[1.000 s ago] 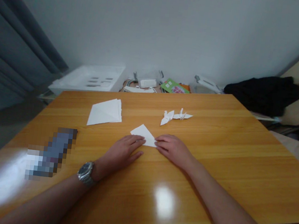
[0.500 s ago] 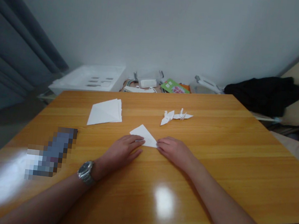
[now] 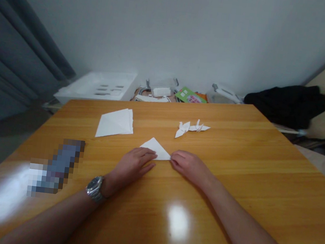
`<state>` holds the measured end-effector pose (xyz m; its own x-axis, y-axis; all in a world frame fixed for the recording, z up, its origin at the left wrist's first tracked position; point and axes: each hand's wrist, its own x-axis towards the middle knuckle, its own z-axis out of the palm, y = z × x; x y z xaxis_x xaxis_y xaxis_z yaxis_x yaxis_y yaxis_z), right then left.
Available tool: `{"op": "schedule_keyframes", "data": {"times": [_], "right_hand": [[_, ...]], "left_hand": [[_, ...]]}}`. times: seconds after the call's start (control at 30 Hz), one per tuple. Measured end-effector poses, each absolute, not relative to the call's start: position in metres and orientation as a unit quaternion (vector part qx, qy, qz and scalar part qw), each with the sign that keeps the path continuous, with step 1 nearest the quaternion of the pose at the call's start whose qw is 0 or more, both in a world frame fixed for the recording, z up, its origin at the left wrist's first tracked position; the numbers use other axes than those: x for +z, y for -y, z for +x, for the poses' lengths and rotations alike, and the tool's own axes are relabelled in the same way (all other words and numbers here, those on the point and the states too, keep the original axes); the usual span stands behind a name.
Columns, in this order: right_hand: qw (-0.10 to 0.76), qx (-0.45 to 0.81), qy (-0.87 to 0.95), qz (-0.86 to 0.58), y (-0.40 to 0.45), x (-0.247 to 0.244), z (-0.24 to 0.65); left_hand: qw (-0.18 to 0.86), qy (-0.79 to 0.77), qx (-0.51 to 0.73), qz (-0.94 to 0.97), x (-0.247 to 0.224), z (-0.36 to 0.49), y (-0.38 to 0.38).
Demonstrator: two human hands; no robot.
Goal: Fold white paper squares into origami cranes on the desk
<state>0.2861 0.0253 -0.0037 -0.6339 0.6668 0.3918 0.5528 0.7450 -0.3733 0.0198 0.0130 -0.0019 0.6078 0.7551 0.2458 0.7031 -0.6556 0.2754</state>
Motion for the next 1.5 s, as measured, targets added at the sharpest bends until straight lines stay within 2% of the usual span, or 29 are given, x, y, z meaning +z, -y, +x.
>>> {"op": "schedule_keyframes", "data": {"times": [0.43,0.77,1.13,1.3,1.5], "right_hand": [[0.329,0.251,0.844,-0.341,-0.020,0.008,0.281],[0.343,0.245,0.837,-0.350,-0.031,-0.001,0.285],[0.371,0.246,0.809,-0.384,-0.035,-0.011,0.281],[0.394,0.286,0.785,-0.383,-0.032,-0.006,0.277],[0.352,0.365,0.733,-0.453,-0.027,-0.003,0.274]], "left_hand": [[0.118,-0.410,0.204,0.881,-0.003,0.019,-0.015],[0.049,-0.428,0.269,0.862,0.007,0.018,-0.009],[0.156,-0.420,0.422,0.788,0.008,0.021,-0.009],[0.211,-0.443,0.462,0.739,0.002,0.024,-0.010],[0.275,-0.503,0.470,0.671,-0.005,0.027,-0.013]]}}
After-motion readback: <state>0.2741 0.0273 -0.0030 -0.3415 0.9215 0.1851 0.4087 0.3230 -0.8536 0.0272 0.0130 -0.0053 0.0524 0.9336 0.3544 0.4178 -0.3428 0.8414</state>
